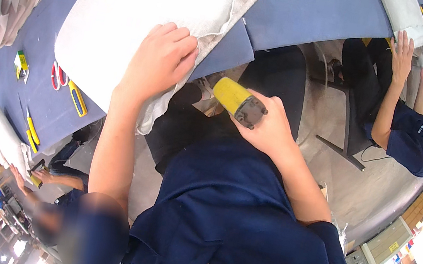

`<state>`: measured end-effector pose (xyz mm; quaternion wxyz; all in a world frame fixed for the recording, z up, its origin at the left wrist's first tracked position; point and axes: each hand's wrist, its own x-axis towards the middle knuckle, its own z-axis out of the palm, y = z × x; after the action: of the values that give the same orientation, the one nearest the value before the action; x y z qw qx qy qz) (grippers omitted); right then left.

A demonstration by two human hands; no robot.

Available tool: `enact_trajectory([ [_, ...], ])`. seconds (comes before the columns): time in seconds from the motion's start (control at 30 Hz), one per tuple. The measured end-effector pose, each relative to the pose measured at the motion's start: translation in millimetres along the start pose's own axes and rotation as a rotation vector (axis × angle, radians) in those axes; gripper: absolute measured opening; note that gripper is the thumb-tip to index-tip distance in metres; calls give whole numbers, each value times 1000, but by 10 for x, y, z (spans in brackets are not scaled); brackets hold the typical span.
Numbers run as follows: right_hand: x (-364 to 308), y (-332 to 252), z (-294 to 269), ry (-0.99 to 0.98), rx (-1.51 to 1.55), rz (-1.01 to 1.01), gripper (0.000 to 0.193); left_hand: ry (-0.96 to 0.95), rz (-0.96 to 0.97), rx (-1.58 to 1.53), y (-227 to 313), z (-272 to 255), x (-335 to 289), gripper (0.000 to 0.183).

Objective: The person staples white fabric onto foam cushions using a pneumatic staple gun. They repeatedly pick up cushions, align the fabric, and fire staples along the edges while coworkers perform similar tasks nearby.

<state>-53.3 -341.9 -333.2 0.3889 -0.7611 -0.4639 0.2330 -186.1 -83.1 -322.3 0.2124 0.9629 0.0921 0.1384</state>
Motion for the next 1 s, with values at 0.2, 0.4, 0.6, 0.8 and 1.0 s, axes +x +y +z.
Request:
enact_trajectory([
  [0.2,-142,133,-78,-36,89,94,32,134,-97,16,67,127,256,28],
  [0.4,-197,172,-156,7,32,130,32,-35,-302,199,280,136,121,34],
  [0.6,-31,162,-141,7,37,93,35,-77,-234,132,227,102,136,29],
  [0.8,126,246,-56,84,-58,11,50,-28,-223,-15,15,168,137,28],
  [1.0,350,237,-64,40,-57,-16,51,-8,-255,-29,-9,195,152,32],
])
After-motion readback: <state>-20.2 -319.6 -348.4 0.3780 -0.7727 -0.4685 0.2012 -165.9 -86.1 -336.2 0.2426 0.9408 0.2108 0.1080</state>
